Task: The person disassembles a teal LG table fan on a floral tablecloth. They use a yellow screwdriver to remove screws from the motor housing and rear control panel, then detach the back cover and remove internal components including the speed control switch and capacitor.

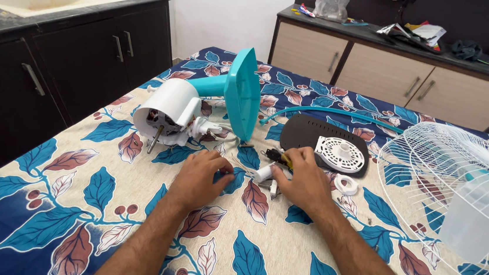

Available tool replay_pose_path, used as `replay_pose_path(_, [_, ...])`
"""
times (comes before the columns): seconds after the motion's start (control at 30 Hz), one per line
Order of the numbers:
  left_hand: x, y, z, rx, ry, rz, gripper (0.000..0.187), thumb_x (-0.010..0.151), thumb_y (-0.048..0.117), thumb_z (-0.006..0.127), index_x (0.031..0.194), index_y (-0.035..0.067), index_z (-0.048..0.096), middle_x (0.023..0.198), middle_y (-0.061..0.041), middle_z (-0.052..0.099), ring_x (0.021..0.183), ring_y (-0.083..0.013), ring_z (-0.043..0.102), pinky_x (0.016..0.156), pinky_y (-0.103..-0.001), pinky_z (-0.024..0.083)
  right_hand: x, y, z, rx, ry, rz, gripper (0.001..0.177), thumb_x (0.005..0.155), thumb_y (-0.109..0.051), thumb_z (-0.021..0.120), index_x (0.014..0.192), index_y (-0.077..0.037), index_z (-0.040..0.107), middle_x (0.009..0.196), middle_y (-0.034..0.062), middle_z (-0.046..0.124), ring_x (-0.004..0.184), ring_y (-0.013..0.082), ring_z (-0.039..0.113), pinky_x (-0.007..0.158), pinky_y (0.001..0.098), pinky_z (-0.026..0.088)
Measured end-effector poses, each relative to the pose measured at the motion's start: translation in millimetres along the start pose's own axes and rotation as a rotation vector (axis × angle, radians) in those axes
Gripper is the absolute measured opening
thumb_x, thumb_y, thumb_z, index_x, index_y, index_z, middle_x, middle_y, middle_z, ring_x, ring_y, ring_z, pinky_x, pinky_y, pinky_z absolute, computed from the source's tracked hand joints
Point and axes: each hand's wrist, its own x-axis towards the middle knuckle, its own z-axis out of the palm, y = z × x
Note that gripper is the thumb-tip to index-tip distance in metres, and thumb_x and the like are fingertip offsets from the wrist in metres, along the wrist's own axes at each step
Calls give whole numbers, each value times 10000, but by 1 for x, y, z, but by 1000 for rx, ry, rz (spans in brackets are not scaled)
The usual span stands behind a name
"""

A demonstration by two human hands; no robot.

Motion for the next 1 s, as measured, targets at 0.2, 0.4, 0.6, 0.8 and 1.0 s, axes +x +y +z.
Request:
replay_pose_path(0.2, [3, -4, 5, 99, 86, -68, 154, 874, 192, 718, 1013, 127, 731, 996, -58, 663, 1032, -272, 601, 882, -450, 425, 3, -16, -2, -27, -19, 57, 398, 915, -393, 678, 1168, -88, 642, 1174, 154, 579, 888, 389, 721, 762, 516, 572])
replay_pose_path(0.4, [4, -4, 5, 51, 41, -190, 171, 905, 175, 686, 1072, 149, 713, 1011, -34, 712, 1047, -246, 619, 910, -439, 430, 6, -15, 1, 54, 52, 41, 274, 961, -322, 655, 1096, -83, 654, 954, 137, 734, 859, 368, 731, 755, 496, 553])
replay_pose_path(0.6, [1, -4, 4, -27, 106, 37, 231, 864, 156, 696, 1094, 143, 706, 1102, -60, 718, 1096, -285, 605, 906, -459, 419, -10, -38, 11, 168, 226, -108, 273, 921, -308, 663, 1082, -87, 646, 1000, 138, 713, 868, 370, 731, 733, 485, 568])
replay_pose_path(0.8, [-1, -4, 8, 68, 122, -93, 223, 863, 203, 705, 1078, 148, 688, 1114, -57, 668, 1124, -282, 577, 914, -466, 411, -13, -52, 13, -28, -18, -2, 496, 843, -422, 743, 1212, -126, 594, 1081, 147, 692, 901, 401, 710, 756, 519, 553])
replay_pose_path(1.0, [3, -5, 8, 88, 69, -124, 225, 883, 227, 693, 1086, 131, 680, 1116, -60, 642, 1119, -271, 563, 935, -456, 402, 9, -26, 9, -180, -71, 1, 391, 920, -364, 685, 1228, -142, 593, 1032, 156, 701, 887, 391, 727, 767, 512, 573])
